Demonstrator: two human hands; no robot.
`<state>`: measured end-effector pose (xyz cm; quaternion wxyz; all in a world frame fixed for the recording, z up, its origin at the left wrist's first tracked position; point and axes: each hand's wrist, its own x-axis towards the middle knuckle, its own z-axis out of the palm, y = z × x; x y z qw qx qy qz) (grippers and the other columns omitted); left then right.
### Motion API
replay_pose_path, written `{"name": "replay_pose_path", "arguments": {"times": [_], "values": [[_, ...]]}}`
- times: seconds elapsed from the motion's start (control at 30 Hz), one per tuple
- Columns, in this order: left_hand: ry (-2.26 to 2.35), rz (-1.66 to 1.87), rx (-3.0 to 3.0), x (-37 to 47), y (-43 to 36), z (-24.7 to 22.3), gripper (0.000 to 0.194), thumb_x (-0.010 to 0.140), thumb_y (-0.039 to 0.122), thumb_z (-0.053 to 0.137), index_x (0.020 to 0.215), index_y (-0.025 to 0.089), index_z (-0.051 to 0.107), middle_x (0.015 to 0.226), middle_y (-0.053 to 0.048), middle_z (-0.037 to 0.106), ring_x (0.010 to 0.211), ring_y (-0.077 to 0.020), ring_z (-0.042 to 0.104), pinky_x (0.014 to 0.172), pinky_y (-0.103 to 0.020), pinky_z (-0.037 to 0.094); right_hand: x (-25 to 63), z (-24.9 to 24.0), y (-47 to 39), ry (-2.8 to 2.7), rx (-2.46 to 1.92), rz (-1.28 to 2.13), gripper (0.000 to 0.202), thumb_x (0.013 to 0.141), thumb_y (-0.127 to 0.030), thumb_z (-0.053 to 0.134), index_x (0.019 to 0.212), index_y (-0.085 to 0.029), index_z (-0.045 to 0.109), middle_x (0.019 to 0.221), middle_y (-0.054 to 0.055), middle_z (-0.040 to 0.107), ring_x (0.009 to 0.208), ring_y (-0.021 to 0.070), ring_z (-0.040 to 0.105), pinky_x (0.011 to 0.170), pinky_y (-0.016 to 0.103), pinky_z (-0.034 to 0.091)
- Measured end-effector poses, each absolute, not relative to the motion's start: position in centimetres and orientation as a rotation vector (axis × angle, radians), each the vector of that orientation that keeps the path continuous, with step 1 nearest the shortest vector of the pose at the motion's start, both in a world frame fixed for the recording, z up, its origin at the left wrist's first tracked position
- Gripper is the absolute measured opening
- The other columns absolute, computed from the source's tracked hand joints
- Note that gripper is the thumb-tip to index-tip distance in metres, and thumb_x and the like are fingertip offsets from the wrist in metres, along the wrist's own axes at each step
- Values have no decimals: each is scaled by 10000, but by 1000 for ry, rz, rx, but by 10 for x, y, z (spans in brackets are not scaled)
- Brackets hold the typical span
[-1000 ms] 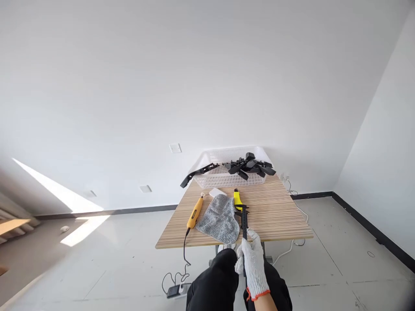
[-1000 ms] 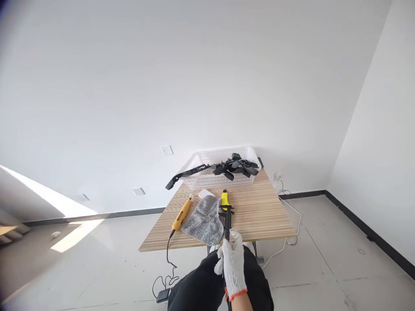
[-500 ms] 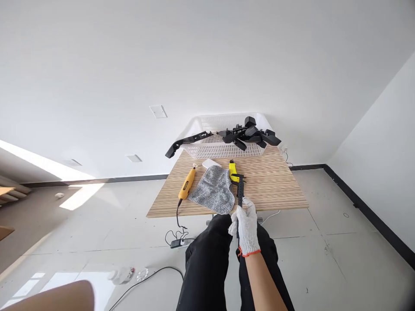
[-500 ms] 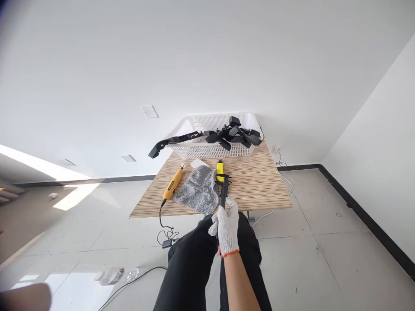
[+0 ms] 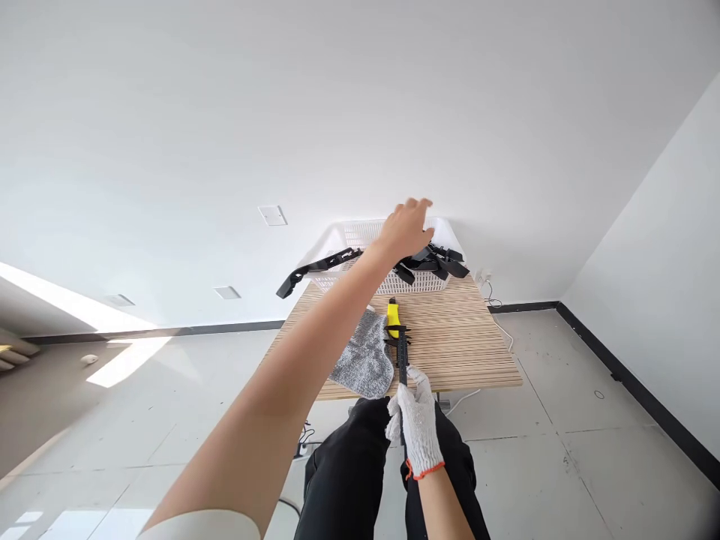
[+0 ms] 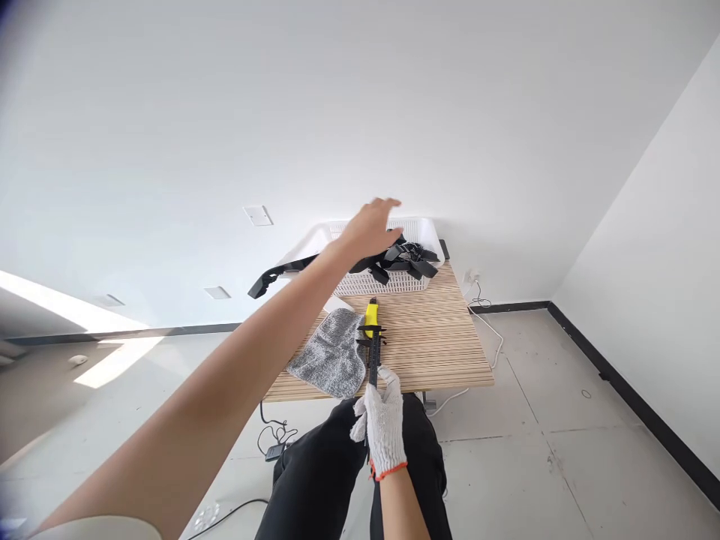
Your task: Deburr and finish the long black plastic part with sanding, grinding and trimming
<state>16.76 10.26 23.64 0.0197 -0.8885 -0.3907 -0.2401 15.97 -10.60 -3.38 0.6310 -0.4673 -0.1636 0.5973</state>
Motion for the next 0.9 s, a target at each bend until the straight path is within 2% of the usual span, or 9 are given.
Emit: {"name": "replay_pose_path", "arguments": {"times": [0.13,0.2,0.27,0.37,0.5,0.63,0.73,0.83,0.9], "values": [[-1492,-145,-2772,192,110,231,434,876,39,555,1301,59,639,1255,-248,669,1165,-357,652,931,-464,538,165,-30,-107,-365,-1073,1386,765,735,-465,740,1375,-206,410,563,-101,611,263,109,424,283,233,370],[-1505,-137,-2777,195,115,230,377,843,18,570,1199,57,689,1186,-245,693,1069,-341,686,868,-438,547,167,-29,-107,-370,-1083,1377,764,734,-482,738,1367,-203,414,563,-100,613,259,111,425,276,230,358],[-1483,-177,-2766,192,118,231,372,865,30,552,1205,81,693,1208,-230,691,1081,-327,681,878,-431,541,168,-28,-108,-377,-1095,1364,759,732,-493,739,1356,-204,420,564,-100,614,259,116,437,276,230,362],[-1424,-441,-2722,175,114,240,366,931,93,516,1252,136,688,1208,-191,702,1095,-303,675,909,-438,542,168,-30,-107,-360,-1101,1344,769,715,-509,762,1338,-211,425,567,-104,614,263,118,447,282,235,377],[-1198,-1074,-2567,133,79,256,383,985,158,504,1328,220,662,1265,-128,701,1118,-259,668,981,-429,553,166,-35,-104,-286,-1071,1222,747,716,-508,787,1320,-237,440,593,-97,624,276,99,447,309,222,384],[-905,-1341,-2365,74,9,248,420,1017,164,477,1391,275,632,1339,-63,675,1201,-203,654,1026,-353,579,165,-38,-107,-189,-1061,1059,699,774,-460,768,1371,-271,458,674,-64,682,317,63,434,368,216,414],[-750,-1359,-2252,26,-48,208,468,998,115,523,1399,327,637,1284,-41,702,1162,-181,694,1012,-326,615,167,-36,-114,-226,-1004,1058,685,780,-433,778,1382,-261,498,831,-14,752,389,70,502,461,264,502],[-723,-1397,-2279,-17,-103,134,644,945,46,586,1473,413,557,1263,-22,713,1076,-173,737,960,-319,653,171,-31,-121,-266,-910,1180,552,723,-441,832,1185,-215,632,975,48,777,568,122,644,567,296,554],[-881,-1455,-2409,-41,-140,73,701,948,47,554,1520,448,490,1259,-31,720,1061,-210,753,929,-365,674,172,-26,-124,-274,-827,1253,496,668,-401,873,1075,-221,655,1012,53,774,637,132,654,558,278,530]]}}
